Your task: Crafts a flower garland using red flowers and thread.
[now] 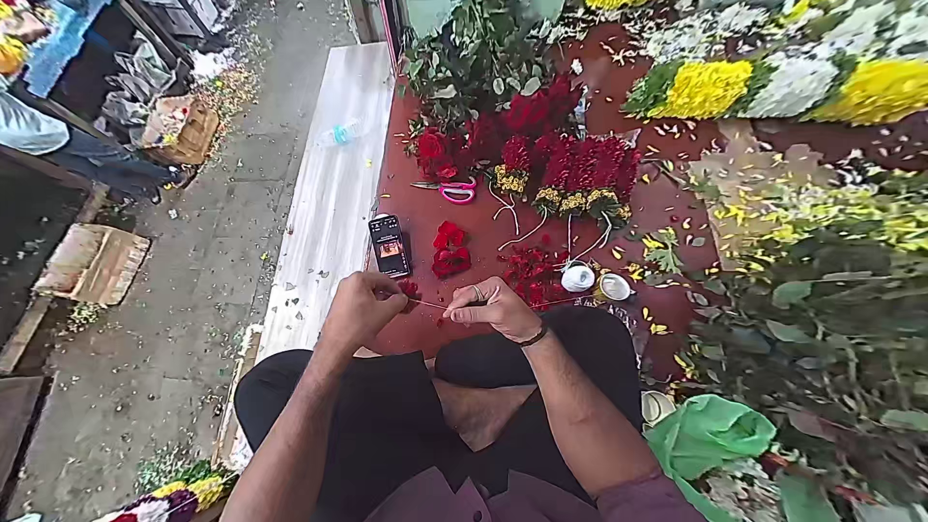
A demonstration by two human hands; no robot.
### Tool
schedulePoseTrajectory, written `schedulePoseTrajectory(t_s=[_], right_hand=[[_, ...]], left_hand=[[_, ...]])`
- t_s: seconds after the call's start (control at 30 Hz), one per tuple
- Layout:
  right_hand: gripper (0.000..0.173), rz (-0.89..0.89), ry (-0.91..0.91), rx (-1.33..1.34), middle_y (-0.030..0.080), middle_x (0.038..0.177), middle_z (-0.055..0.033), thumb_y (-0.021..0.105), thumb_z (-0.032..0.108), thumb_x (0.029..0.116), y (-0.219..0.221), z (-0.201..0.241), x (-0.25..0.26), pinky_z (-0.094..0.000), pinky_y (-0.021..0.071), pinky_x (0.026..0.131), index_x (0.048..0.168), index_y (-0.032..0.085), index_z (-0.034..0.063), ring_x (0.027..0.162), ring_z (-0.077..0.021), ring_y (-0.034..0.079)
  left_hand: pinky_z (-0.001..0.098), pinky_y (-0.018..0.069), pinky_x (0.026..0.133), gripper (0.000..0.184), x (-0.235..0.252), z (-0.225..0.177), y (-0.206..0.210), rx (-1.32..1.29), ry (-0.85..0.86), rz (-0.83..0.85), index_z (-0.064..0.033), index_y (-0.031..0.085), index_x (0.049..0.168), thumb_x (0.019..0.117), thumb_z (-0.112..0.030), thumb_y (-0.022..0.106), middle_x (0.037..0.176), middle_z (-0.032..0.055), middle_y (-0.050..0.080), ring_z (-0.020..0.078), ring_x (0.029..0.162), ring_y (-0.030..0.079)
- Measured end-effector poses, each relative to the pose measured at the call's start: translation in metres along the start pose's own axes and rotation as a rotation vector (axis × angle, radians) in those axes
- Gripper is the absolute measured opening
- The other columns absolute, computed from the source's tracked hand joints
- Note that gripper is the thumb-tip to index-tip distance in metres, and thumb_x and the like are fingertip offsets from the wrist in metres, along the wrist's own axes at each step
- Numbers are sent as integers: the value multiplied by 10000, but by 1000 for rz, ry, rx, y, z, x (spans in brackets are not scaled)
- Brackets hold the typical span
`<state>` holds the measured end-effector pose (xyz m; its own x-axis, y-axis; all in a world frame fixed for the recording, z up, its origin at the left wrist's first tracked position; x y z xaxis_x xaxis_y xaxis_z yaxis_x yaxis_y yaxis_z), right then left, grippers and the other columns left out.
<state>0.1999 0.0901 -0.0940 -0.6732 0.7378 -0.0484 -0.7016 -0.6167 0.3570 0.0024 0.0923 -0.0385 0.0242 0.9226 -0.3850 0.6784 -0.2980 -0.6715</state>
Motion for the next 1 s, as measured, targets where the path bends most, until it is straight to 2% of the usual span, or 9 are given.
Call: schedulePoseTrajectory(t_s=[0.1, 0.17, 0.27, 0.4, 0.5, 0.6, 0.73, 0.87, 1.0], right_hand=[[147, -42, 188, -220, 734, 839, -55, 684, 124, 963, -24, -26, 0, -288, 580, 707, 989, 764, 4, 718, -106, 664], [160, -106, 325, -339, 750, 922, -70, 681, 145, 971, -51, -43, 0, -349, 600, 802, 1048, 759, 28, 816, -147, 702], [156, -410, 470, -550, 748, 930, -76, 715, 205, 972, -115, -64, 10, -413, 577, 755, 1051, 760, 79, 798, -192, 692], [234, -690, 627, -876, 742, 846, -95, 792, 342, 855, -181, -100, 53, -585, 564, 742, 928, 785, 120, 774, -276, 706], [431, -781, 807, -1063, 751, 954, -103, 801, 565, 784, -189, -119, 76, -651, 533, 778, 990, 777, 187, 939, -333, 709], [342, -876, 791, -1067, 754, 979, -87, 795, 488, 798, -197, -132, 82, -642, 528, 791, 1002, 777, 215, 972, -340, 701], [229, -923, 516, -847, 753, 971, -85, 833, 256, 815, -205, -121, 83, -557, 557, 870, 986, 784, 111, 946, -263, 709], [166, -908, 377, -600, 753, 895, -89, 810, 74, 808, -199, -95, 64, -386, 573, 673, 968, 771, 56, 761, -181, 696], [205, -727, 410, -365, 737, 936, -128, 700, 65, 952, -153, -68, 40, -306, 542, 516, 1153, 702, 26, 641, -183, 669]], left_hand=[[476, 550, 639, 131, -12, 47, 13, 16, -132, 147, -174, 774, 876, 856, -303, 759, 729, 0, 682, 156, 656, 637], [435, 517, 599, 162, -24, 65, 18, -29, -147, 188, -175, 772, 880, 843, -331, 749, 688, -16, 638, 134, 609, 586], [376, 505, 575, 143, -35, 76, 23, -105, -130, 188, -193, 763, 850, 841, -335, 755, 679, -46, 645, 98, 583, 572], [331, 493, 554, 129, -33, 75, 32, -191, -97, 184, -211, 750, 822, 850, -337, 754, 661, -77, 638, 67, 556, 556], [382, 488, 610, 130, -30, 80, 44, -143, -103, 199, -246, 740, 795, 842, -367, 738, 652, -98, 619, 72, 589, 557], [465, 502, 710, 131, -32, 85, 52, -87, -131, 223, -283, 740, 792, 833, -405, 721, 672, -102, 612, 91, 644, 577], [418, 501, 685, 127, -32, 80, 50, -100, -116, 221, -259, 740, 791, 830, -378, 723, 710, -82, 625, 100, 693, 591], [421, 495, 691, 130, -31, 75, 50, -99, -82, 221, -250, 744, 808, 842, -372, 714, 723, -78, 638, 105, 705, 596], [426, 552, 657, 151, -33, 80, 55, -151, -132, 245, -226, 751, 836, 879, -369, 723, 714, -71, 684, 96, 647, 641]])
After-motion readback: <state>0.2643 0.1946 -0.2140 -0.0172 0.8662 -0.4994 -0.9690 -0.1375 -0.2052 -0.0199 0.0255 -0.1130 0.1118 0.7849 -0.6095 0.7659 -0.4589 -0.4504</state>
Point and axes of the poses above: each hand's wrist, its own x-axis towards the middle knuckle, its own y-axis out of the palm, z = x × y, the point moved 10 cm from there along x, towards the middle knuckle
